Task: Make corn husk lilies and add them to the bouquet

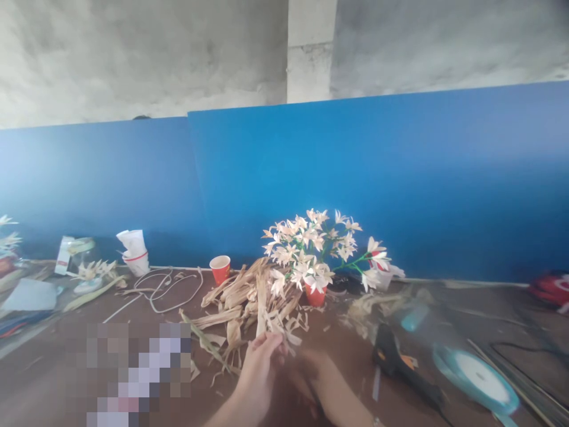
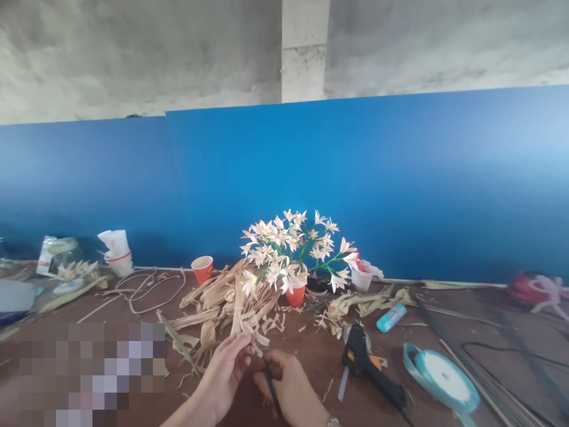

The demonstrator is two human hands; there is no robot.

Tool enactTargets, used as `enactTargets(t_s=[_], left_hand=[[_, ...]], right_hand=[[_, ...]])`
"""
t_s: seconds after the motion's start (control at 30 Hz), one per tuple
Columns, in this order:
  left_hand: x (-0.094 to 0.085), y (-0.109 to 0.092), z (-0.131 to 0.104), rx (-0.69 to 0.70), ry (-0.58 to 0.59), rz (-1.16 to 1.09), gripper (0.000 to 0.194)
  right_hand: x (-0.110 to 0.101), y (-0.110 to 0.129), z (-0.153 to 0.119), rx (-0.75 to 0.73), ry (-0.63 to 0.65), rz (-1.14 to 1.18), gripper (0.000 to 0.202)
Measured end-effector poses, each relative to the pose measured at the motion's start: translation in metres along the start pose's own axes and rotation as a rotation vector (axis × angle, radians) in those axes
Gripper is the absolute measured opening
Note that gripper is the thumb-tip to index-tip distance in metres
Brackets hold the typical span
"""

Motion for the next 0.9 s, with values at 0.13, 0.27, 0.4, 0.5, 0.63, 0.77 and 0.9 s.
enactTargets(t_s=[0.13, 0.27, 0.4, 0.5, 0.63, 0.77, 0.9], left_hand=[[0.0, -0.002, -0.001, 0.002, -0.01, -0.004, 0.015], [0.001, -0.001, -0.002, -0.01, -0.022, -0.02, 0.016], [0.001, 0.0, 0.0, -0.026, -0.03, -0.05, 0.013], [0.0, 0.001, 0.001, -0.035, -0.031, -0.066, 0.011], [-0.001, 0.001, 0.001, -0.047, -0.046, -0.068, 0.012], [-0.002, -0.002, 0.002, -0.004, -0.012, -0.056, 0.013], [-0.008, -0.006, 0.008, 0.077, -0.03, -0.059, 0.01]], right_hand=[[0.0, -0.001, 0.0, -0.007, -0.008, 0.01, 0.028], [0.0, -0.001, 0.0, -0.01, -0.017, 0.022, 0.027], [0.0, 0.0, -0.001, -0.023, -0.02, 0.036, 0.028], [-0.001, -0.001, -0.001, -0.025, -0.007, 0.046, 0.028], [-0.001, -0.003, 0.0, -0.026, 0.01, 0.058, 0.029], [-0.001, -0.007, 0.0, -0.028, 0.035, 0.064, 0.03], [-0.007, -0.007, 0.001, -0.1, 0.002, 0.083, 0.028]])
Point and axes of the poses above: each hand's wrist, its own z-axis towards the middle knuckle, its own x-axis out of the palm, y = z × x, the point moved 3 cm from there along z, towards the middle knuckle, and after that the axes turned 5 degrees about x, right-handed, at the moved point
